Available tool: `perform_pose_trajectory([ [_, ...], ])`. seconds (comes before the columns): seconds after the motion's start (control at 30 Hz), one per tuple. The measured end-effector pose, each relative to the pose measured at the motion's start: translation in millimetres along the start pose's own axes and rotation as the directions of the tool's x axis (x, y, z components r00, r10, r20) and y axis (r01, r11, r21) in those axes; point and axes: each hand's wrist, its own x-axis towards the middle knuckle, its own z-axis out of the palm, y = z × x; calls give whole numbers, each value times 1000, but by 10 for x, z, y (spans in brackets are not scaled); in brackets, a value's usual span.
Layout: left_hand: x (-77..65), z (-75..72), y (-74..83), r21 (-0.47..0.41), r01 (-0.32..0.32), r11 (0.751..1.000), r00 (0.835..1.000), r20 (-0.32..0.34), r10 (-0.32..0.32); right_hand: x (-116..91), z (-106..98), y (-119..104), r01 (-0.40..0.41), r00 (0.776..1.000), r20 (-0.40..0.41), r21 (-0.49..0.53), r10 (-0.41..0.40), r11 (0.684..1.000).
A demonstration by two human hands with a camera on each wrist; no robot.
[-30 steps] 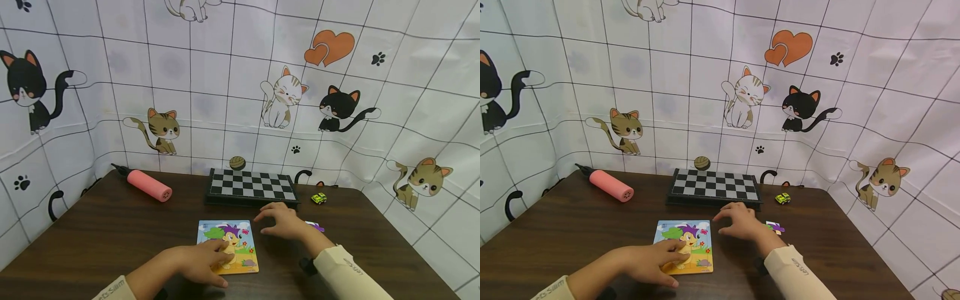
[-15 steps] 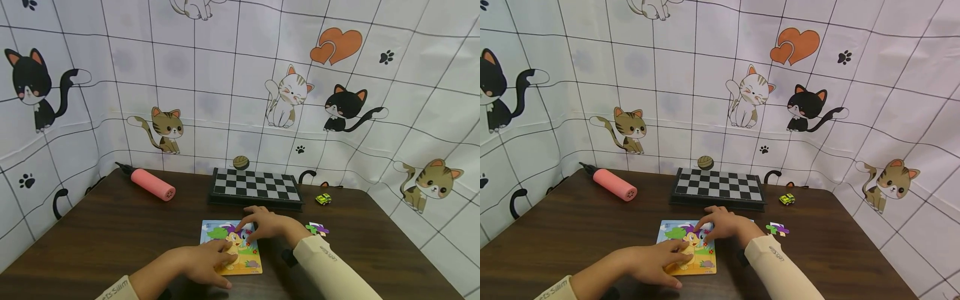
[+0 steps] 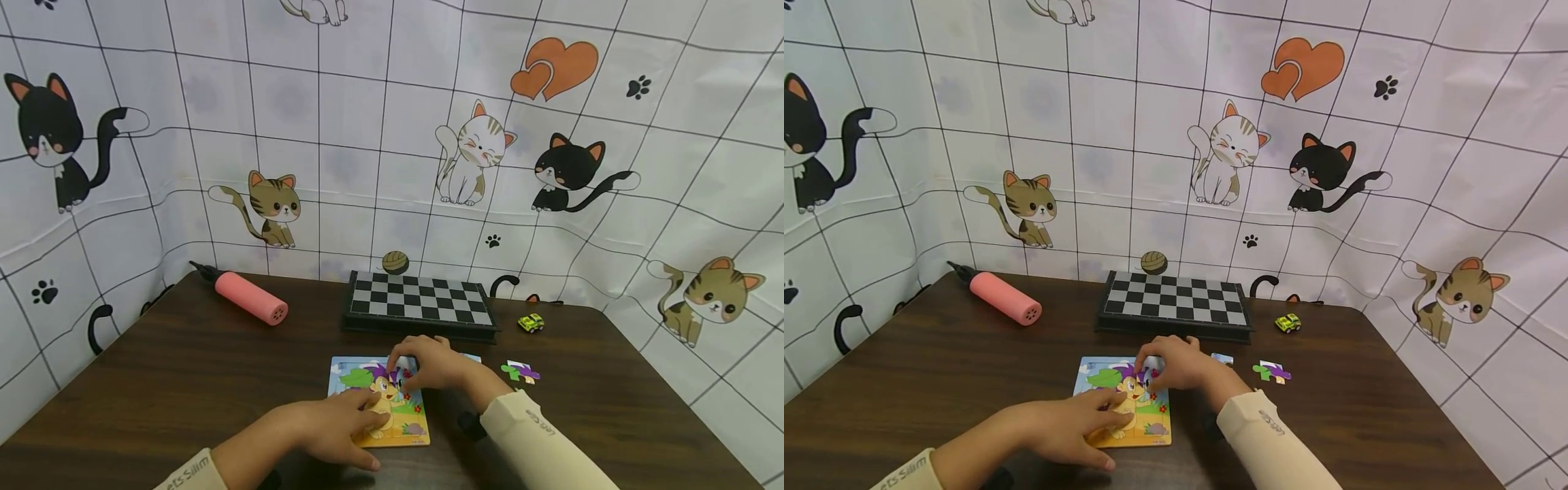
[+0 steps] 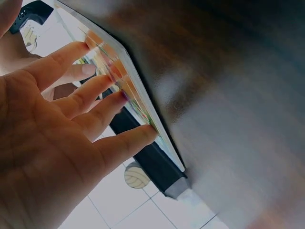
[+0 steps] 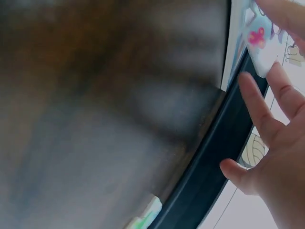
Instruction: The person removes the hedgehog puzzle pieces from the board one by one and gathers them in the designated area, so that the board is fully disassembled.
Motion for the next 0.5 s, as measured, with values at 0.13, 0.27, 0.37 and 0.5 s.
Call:
perform_pose_trajectory([
  [0.13, -21, -13, 38, -5, 3, 1000, 1000, -10, -3, -32, -14, 7, -17, 999, -47, 150, 24, 989],
  [0.27, -79, -60, 134, -1, 20, 1000, 1000, -11, -20, -31, -52, 13, -51, 991, -102, 320, 88, 946],
  [0.37, -195, -188, 384, -1, 77, 997, 997, 0, -77, -30, -80, 34, -105, 977, -111, 493, 182, 863],
  [0.5, -317, -313, 629, 2, 121, 993, 993, 7, -121, -88, -115, 96, -174, 926, -105, 734, 363, 657],
])
